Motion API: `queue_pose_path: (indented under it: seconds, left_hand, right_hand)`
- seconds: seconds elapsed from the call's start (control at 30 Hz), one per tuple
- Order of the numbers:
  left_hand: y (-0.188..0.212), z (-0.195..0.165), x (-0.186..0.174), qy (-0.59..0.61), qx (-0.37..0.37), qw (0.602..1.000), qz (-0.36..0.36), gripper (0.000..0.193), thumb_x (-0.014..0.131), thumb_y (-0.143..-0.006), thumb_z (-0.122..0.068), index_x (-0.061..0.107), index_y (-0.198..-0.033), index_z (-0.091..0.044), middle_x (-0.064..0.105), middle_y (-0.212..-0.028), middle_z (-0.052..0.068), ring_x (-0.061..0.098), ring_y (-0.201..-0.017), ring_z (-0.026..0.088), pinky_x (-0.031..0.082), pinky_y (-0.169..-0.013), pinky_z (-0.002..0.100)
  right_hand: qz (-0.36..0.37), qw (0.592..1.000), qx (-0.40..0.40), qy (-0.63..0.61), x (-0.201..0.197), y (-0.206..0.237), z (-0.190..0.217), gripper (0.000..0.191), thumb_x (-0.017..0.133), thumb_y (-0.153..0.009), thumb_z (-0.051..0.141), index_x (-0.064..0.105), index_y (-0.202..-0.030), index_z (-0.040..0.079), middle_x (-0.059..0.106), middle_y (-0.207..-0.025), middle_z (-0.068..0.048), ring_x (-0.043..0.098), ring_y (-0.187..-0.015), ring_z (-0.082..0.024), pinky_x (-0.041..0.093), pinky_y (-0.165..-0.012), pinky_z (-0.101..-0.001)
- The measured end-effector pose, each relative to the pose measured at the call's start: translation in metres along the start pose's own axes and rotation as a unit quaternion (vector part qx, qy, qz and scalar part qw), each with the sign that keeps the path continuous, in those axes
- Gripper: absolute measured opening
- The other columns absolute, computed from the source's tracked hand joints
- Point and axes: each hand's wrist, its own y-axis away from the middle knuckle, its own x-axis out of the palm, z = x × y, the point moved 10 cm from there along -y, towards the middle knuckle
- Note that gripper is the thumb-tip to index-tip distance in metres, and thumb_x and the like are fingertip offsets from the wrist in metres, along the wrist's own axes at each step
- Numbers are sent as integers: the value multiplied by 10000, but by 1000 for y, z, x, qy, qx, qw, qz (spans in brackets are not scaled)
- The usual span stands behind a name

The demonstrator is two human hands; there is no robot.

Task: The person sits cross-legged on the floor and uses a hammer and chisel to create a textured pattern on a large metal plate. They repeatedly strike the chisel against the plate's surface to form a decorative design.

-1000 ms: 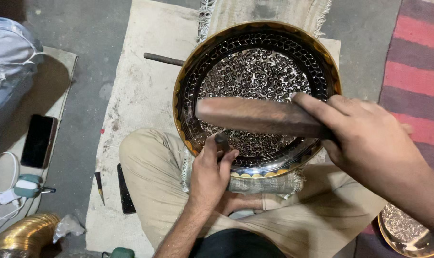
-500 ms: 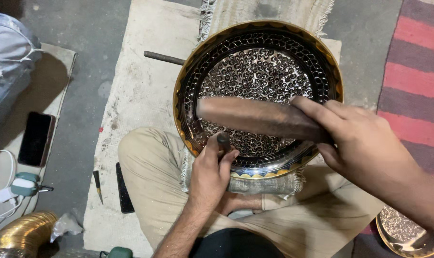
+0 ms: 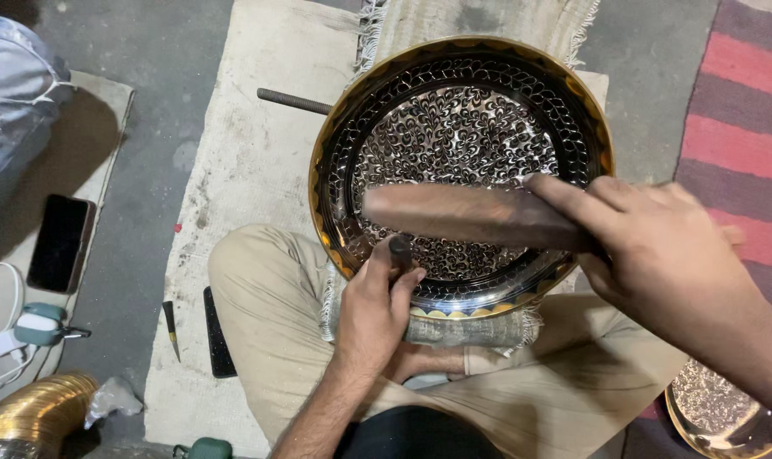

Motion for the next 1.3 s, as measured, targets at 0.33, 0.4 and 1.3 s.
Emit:
queue_pose_path:
  seconds: [0.33, 0.4, 1.3]
  left_hand:
    - [2, 8, 3, 20, -39, 999, 6, 409, 688, -969, -196, 505, -1299, -37, 761, -953, 129, 787, -881, 254, 649, -722, 390]
    - [2, 7, 3, 38, -31, 999, -2, 382, 693, -969, -201, 498, -1244, -22, 763, -986, 124, 786, -920, 248, 658, -756, 380]
    - [8, 4, 7, 86, -30, 996, -17, 495, 698, -966, -145, 382, -1337, -59, 773, -994, 114, 799, -896, 236, 659, -731, 372]
  right_hand:
    - [34, 975, 12, 219, -19, 6, 1, 715, 675, -853, 191, 503, -1539, 301, 631, -891, 10, 671, -806, -197, 456, -759, -403]
    - [-14, 992, 3, 128, -25, 3, 1, 699, 684, -816, 217, 553, -1503, 225, 633, -875, -21, 669, -791, -229, 443, -729, -422]
    - [43, 978, 150, -141, -14, -12, -29, 715, 739, -799, 180, 548, -1486, 220, 691, -956, -51, 711, -805, -235, 557, -737, -368]
